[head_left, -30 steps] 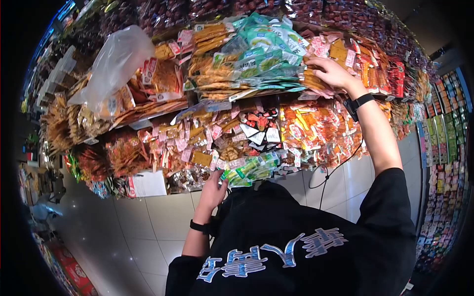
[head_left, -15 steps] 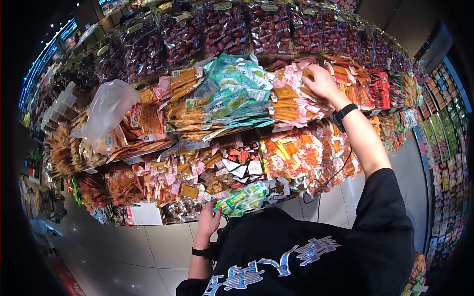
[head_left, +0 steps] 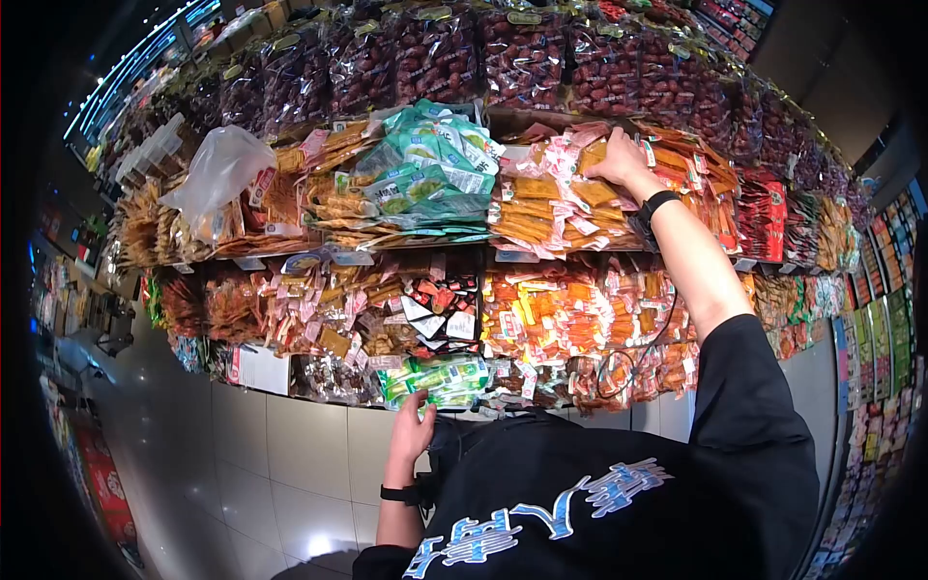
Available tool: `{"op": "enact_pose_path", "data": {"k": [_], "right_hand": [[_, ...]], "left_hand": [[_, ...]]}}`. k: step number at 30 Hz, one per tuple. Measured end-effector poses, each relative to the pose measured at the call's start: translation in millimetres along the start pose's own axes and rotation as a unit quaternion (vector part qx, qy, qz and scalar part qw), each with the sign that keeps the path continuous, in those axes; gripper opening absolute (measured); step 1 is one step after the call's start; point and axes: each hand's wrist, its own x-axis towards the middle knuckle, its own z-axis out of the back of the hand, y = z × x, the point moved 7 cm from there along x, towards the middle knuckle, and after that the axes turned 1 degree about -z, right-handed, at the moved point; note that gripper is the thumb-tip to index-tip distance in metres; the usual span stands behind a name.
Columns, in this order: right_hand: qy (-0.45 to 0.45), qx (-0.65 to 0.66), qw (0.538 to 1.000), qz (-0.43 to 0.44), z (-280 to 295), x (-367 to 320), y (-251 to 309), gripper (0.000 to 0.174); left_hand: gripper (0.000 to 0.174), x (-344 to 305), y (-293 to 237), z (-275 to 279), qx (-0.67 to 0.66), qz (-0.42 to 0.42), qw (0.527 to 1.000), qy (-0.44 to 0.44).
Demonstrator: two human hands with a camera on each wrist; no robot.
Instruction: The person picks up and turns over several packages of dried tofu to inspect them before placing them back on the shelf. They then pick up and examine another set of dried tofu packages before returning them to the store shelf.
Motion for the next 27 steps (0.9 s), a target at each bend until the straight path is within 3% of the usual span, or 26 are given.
{"op": "enact_pose_path", "data": {"k": [5,8,13,17,25,27], "right_hand": [[0.059,0.024,0.996,0.07,-9,4,5,0.088],[0.004,-0.003,0.997,0.079,2,-8,10,0.079],[0.032,-0.025,0.997,0.071,-11,-4,13,0.088],[0.033,0.009,0.991,0.126,-18,-2,17,0.083],[0.055,-0.018,0.996,0.07,-23,4,6,0.093],[0.061,-0.014,0.995,0.071,-27,8,4,0.089]], "left_hand": [[0.037,-22,-4,-21,-0.003,0.032,0.999,0.004],[0.037,-27,-13,-23,0.004,0.031,1.0,0.004],[0.038,-33,-18,-19,0.022,0.016,0.999,-0.02],[0.036,-42,-27,-18,-0.018,0.039,0.999,-0.025],[0.039,-58,-20,-15,0.0,0.04,0.998,-0.041],[0.039,-63,-16,-16,-0.013,0.051,0.998,-0.042]]}}
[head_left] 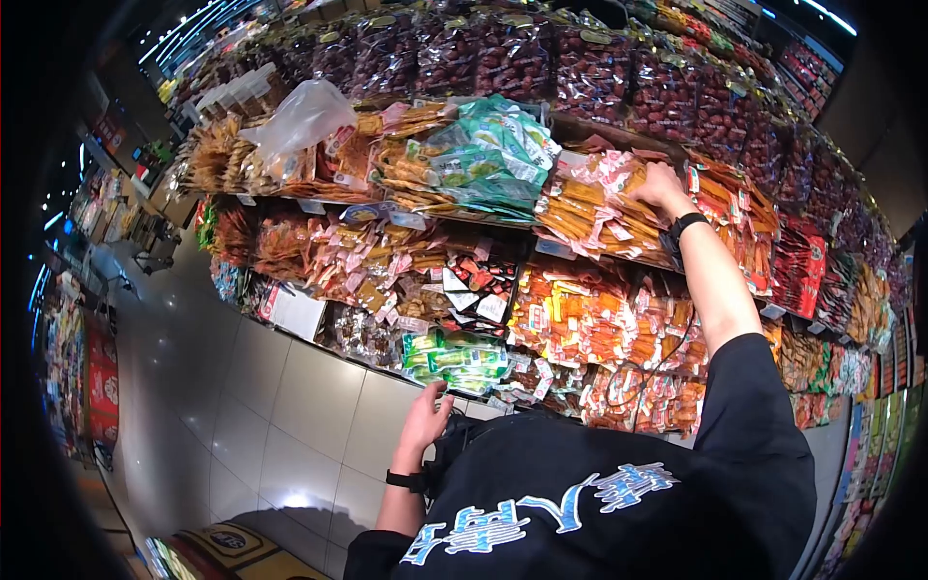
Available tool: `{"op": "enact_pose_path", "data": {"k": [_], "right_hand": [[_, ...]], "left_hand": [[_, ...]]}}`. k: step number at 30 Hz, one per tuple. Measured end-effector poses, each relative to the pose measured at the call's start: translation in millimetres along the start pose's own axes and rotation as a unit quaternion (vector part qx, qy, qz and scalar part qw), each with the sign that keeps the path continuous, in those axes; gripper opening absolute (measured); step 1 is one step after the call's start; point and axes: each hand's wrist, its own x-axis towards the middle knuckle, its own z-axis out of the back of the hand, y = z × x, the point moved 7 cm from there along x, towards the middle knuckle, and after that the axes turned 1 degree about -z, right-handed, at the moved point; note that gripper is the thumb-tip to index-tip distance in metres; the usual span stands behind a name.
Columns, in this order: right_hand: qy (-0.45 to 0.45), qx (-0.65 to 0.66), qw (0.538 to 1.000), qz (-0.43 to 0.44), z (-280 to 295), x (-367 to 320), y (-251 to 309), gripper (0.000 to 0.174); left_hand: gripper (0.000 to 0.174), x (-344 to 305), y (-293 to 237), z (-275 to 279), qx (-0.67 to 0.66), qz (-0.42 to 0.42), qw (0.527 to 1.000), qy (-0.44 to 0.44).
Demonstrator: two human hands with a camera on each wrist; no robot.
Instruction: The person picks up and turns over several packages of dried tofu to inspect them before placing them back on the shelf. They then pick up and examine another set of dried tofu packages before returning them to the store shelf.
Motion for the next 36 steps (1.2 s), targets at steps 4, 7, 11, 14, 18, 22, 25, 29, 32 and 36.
{"op": "enact_pose_path", "data": {"k": [4,7,11,14,18,22,25,29,32,36], "right_hand": [[-0.02,-0.005,1.0,0.016,-1,-1,3,0.084],[-0.037,0.019,0.999,0.029,6,-11,11,0.079],[-0.055,0.036,0.997,0.031,19,-29,18,0.073],[-0.059,0.075,0.994,0.055,21,-37,18,0.064],[-0.09,0.106,0.985,0.107,31,-38,14,0.053],[-0.221,0.191,0.944,0.155,66,-50,10,0.048],[-0.308,0.308,0.88,0.19,109,-87,13,0.047],[-0.006,0.634,0.749,0.193,101,-146,53,0.034],[0.099,0.714,0.661,0.208,86,-223,96,0.036],[0.17,0.759,0.589,0.219,52,-297,144,0.036]], "left_hand": [[0.04,-4,0,0,-0.023,0.02,1.0,0.006],[0.04,-1,12,-6,-0.022,0.001,1.0,-0.003],[0.041,-4,1,-4,-0.03,-0.017,0.999,-0.013],[0.042,-6,-13,0,-0.055,-0.021,0.998,-0.01],[0.042,-5,-17,-3,-0.062,-0.039,0.997,-0.004],[0.042,-8,-22,-7,-0.063,-0.038,0.997,0.011],[0.043,-12,-41,-10,-0.049,-0.045,0.997,0.037],[0.046,-10,-76,-9,-0.037,-0.107,0.992,0.049],[0.051,-7,-132,-3,-0.07,-0.177,0.98,0.061],[0.06,-3,-178,-18,-0.37,-0.184,0.893,0.179]]}}
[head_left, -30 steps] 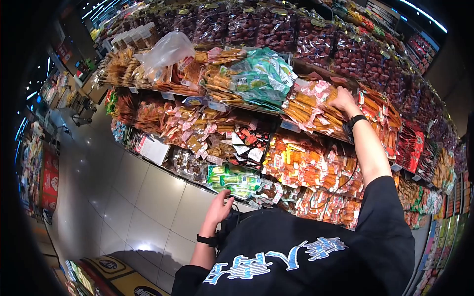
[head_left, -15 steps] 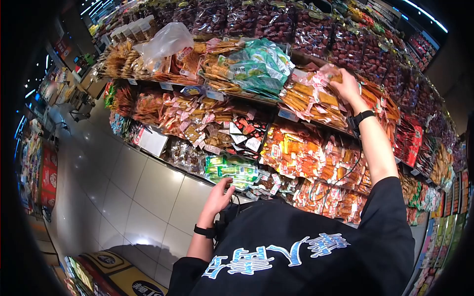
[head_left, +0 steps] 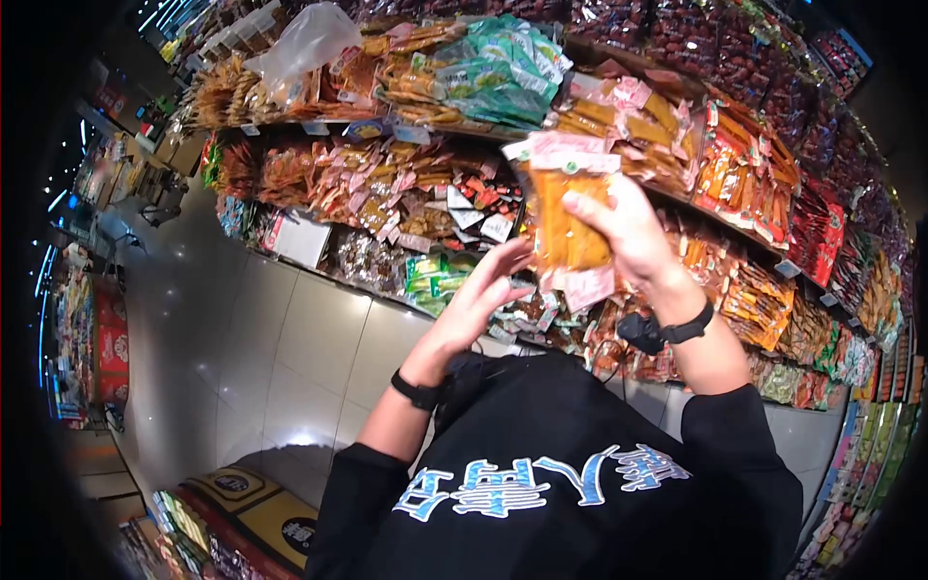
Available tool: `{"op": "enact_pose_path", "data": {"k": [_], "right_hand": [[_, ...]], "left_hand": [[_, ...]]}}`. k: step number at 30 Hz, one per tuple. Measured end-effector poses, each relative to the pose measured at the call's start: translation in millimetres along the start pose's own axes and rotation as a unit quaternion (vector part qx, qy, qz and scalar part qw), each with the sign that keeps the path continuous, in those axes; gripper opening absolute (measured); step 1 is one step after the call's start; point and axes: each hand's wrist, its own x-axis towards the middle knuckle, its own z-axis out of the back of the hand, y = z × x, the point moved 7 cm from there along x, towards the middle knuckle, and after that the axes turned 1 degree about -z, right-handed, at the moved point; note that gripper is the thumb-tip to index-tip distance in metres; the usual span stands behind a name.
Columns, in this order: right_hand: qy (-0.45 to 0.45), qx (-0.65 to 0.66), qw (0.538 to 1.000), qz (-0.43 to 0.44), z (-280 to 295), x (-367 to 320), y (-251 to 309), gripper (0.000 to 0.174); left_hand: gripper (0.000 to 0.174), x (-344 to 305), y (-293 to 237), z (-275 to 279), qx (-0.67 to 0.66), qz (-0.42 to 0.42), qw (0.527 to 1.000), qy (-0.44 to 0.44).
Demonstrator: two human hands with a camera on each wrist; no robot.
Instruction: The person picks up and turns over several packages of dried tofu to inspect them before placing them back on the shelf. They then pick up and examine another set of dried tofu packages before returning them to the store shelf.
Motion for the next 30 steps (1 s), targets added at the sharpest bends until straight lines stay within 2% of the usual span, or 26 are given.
{"op": "enact_pose_path", "data": {"k": [2,3,4,5,6,9,10,13,14,15,17,20,23,24,27,28,30], "right_hand": [[0.03,0.071,0.996,-0.036,-25,-9,-17,0.035],[0.025,0.025,0.997,-0.065,-27,-15,-42,0.034],[-0.007,-0.012,0.998,-0.065,-28,-20,-62,0.034],[-0.04,-0.05,0.996,-0.063,-32,-25,-70,0.034],[-0.04,-0.02,0.998,-0.053,-36,-31,-72,0.036],[-0.05,-0.251,0.967,0.014,-42,-47,-54,0.037],[-0.036,-0.302,0.951,0.061,-46,-48,-47,0.037],[-0.041,-0.374,0.913,0.156,-48,-61,-56,0.037],[-0.033,-0.332,0.936,0.108,-50,-64,-60,0.035],[-0.042,-0.262,0.962,0.059,-53,-69,-65,0.033],[-0.056,-0.224,0.969,0.086,-58,-77,-66,0.028],[-0.021,-0.112,0.991,-0.068,-70,-89,-91,0.02],[0.003,0.009,0.994,-0.107,-102,-99,-94,0.018],[-0.017,0.003,0.996,-0.087,-106,-102,-99,0.02],[-0.052,0.069,0.994,-0.068,-134,-115,-109,0.019],[-0.065,0.07,0.992,-0.081,-146,-121,-114,0.021],[-0.062,0.106,0.989,-0.087,-184,-134,-125,0.034]], "left_hand": [[0.065,12,-4,-15,-0.18,-0.007,0.984,0.011],[0.067,14,-4,-21,-0.285,0.0,0.958,0.011],[0.066,8,14,-20,-0.371,0.091,0.924,0.011],[0.058,7,7,-24,-0.384,0.076,0.92,0.018],[0.056,5,5,-26,-0.356,0.084,0.931,-0.004],[0.052,-7,3,-25,-0.315,0.097,0.943,-0.053],[0.052,-13,2,-23,-0.308,0.102,0.944,-0.067],[0.051,-29,-7,-25,-0.307,0.107,0.945,-0.038],[0.049,-35,-7,-23,-0.309,0.119,0.943,-0.044],[0.047,-40,-16,-26,-0.318,0.117,0.941,-0.01],[0.045,-53,-14,-17,-0.285,0.137,0.949,-0.008],[0.044,-76,-10,7,-0.193,0.128,0.971,-0.059],[0.048,-111,-20,28,-0.146,0.106,0.98,-0.083],[0.049,-124,-24,38,-0.139,0.09,0.98,-0.11],[0.051,-171,-35,60,-0.192,0.094,0.972,-0.097],[0.051,-185,-42,63,-0.206,0.084,0.972,-0.074],[0.049,-216,-40,77,-0.193,0.083,0.971,-0.11]]}}
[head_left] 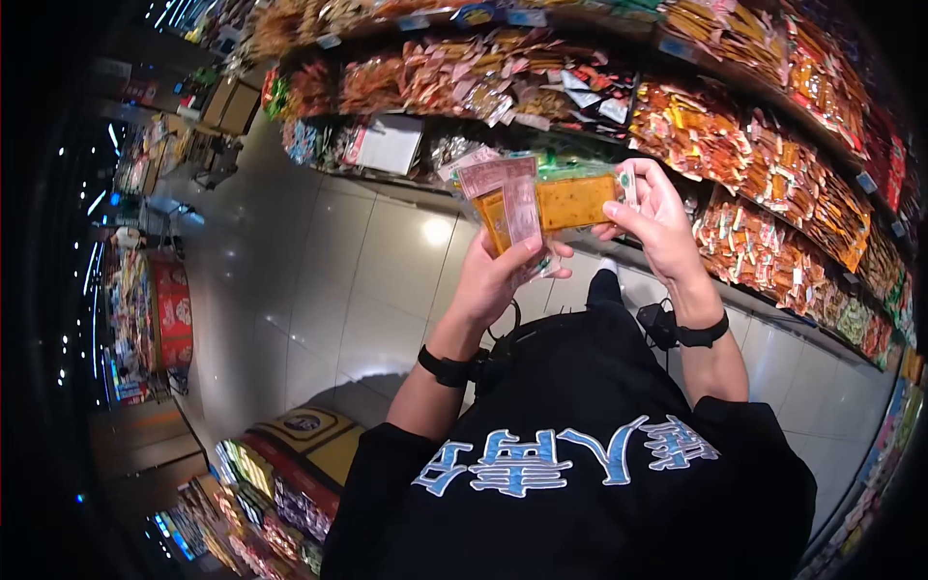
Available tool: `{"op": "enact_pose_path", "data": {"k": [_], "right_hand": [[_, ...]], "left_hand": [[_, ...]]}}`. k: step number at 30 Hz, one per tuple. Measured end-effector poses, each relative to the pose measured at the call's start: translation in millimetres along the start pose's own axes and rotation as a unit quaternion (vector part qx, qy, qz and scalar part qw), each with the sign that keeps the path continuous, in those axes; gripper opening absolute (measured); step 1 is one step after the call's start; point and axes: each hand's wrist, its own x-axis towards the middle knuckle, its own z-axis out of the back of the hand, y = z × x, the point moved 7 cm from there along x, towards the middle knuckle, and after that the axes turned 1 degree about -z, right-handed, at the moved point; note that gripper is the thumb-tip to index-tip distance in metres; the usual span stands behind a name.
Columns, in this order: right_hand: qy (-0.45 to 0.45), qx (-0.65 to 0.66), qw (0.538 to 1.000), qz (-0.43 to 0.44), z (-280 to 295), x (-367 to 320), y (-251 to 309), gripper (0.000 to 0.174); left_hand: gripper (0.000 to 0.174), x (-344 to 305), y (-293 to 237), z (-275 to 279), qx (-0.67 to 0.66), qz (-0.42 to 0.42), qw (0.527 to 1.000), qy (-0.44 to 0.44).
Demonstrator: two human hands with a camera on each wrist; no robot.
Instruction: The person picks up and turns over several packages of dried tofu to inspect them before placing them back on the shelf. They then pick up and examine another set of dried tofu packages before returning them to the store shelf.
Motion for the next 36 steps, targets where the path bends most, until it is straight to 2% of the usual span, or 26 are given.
{"op": "enact_pose_path", "data": {"k": [1,2,3,5,7,9,12,13,15,19,26,29,31,35,36], "right_hand": [[0.009,0.01,1.0,0.004,-16,-9,-7,0.04],[0.108,-0.061,0.99,-0.062,-39,-28,-25,0.047],[0.113,-0.174,0.976,0.061,-50,-28,-28,0.049],[0.145,-0.072,0.984,-0.074,-65,-43,-59,0.04],[0.214,-0.155,0.953,-0.15,-76,-55,-75,0.03],[0.236,-0.214,0.934,-0.163,-90,-60,-73,0.025],[0.146,-0.086,0.982,-0.083,-102,-63,-61,0.025],[0.126,-0.029,0.989,-0.068,-102,-62,-60,0.027],[0.083,0.001,0.996,-0.031,-102,-64,-51,0.031],[0.039,0.014,0.999,-0.018,-99,-70,-46,0.033],[0.016,0.024,0.999,-0.031,-88,-71,-41,0.027],[0.016,0.037,0.998,-0.046,-80,-65,-43,0.026],[0.012,0.03,0.998,-0.046,-73,-61,-43,0.025],[0.0,-0.022,1.0,-0.005,-58,-49,-22,0.025],[-0.013,-0.047,0.999,0.014,-47,-44,-16,0.025]], "left_hand": [[0.048,-10,-2,8,0.006,-0.008,1.0,-0.013],[0.045,-29,-9,24,0.012,-0.029,0.999,-0.04],[0.042,-37,-11,33,0.019,-0.04,0.997,-0.061],[0.037,-56,-12,48,0.03,-0.054,0.993,-0.103],[0.036,-69,-17,47,0.051,-0.046,0.993,-0.096],[0.038,-76,-13,52,0.061,-0.033,0.994,-0.089],[0.044,-82,-15,53,0.026,-0.017,0.995,-0.094],[0.046,-84,-17,48,0.02,-0.02,0.997,-0.076],[0.05,-85,-21,38,0.01,-0.026,0.999,-0.037],[0.058,-87,-15,23,0.037,-0.004,0.999,-0.021],[0.064,-73,-13,12,-0.003,0.025,1.0,0.006],[0.064,-62,-9,8,-0.021,0.048,0.998,0.017],[0.061,-52,-5,11,-0.009,0.03,0.999,0.008],[0.051,-35,-6,-6,-0.034,0.047,0.998,0.032],[0.051,-29,-5,-10,-0.071,0.053,0.994,0.065]]}}
